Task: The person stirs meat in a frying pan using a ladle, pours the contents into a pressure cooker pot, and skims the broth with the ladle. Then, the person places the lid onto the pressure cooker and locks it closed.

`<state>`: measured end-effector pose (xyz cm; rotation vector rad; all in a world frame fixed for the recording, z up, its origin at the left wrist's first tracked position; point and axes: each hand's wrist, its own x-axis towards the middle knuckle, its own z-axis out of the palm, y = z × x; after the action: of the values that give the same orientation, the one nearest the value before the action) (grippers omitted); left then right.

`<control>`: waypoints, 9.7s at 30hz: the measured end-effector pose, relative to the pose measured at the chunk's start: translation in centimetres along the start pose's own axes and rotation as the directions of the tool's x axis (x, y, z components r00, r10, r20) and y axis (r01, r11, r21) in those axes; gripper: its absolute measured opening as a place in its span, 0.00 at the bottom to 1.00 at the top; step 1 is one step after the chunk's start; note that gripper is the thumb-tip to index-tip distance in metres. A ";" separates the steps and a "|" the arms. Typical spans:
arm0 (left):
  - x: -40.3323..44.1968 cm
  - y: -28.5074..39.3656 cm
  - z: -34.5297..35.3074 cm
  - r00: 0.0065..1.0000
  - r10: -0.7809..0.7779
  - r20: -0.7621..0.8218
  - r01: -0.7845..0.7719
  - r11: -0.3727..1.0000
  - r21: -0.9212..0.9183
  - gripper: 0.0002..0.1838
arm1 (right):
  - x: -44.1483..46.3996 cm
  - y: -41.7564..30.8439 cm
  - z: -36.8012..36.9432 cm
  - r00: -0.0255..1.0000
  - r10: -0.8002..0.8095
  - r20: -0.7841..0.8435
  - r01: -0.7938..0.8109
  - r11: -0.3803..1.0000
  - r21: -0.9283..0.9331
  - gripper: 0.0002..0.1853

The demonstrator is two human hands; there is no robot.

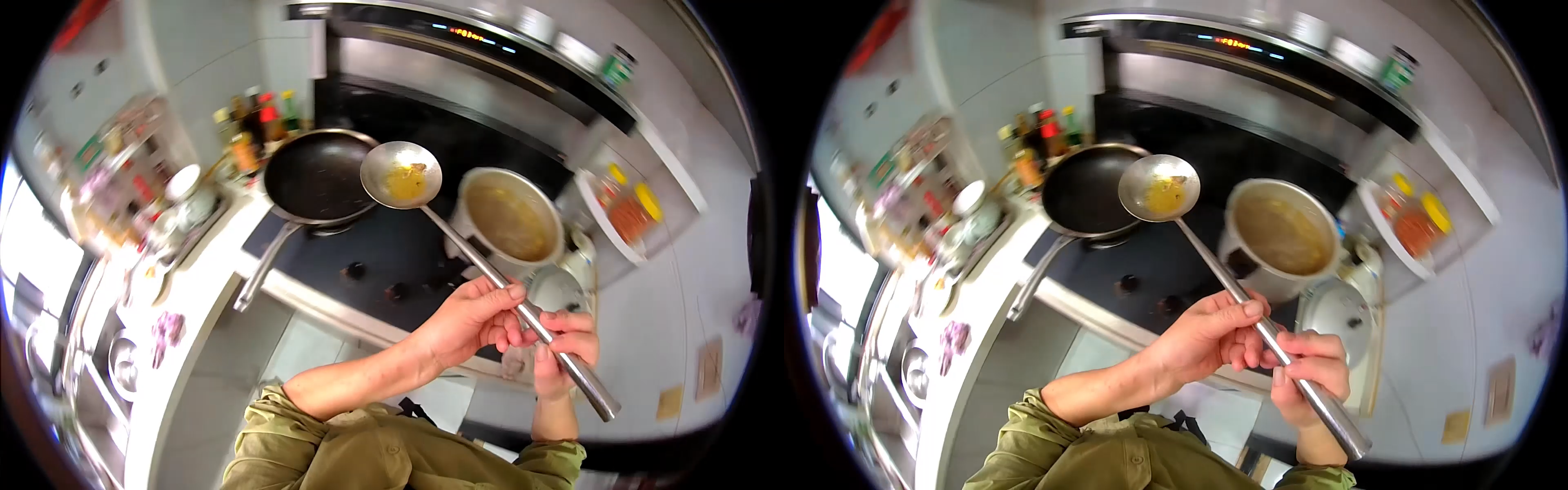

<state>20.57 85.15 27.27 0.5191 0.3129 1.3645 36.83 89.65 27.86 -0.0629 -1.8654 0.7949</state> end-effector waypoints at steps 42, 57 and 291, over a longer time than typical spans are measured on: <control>-87.3 -1.8 -12.1 -0.283 0.547 -0.788 -0.676 0.470 0.568 0.12 | -26.1 -35.0 71.7 -0.040 -0.183 0.982 -0.929 0.368 0.031 0.34; -75.3 0.3 -8.8 -0.160 0.600 -0.784 -0.464 0.655 0.597 0.20 | -19.2 -26.4 59.8 0.012 -0.154 0.988 -0.931 -0.362 -0.045 0.33; 6.9 -1.7 -14.0 0.908 -0.229 -0.351 0.310 0.931 0.193 0.08 | -16.6 2.4 -16.1 0.103 0.761 -0.641 -0.921 0.316 0.227 0.10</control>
<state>16.27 94.07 15.08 0.4329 0.8038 1.1394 57.01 92.91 16.70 -1.5800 -1.0154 1.0992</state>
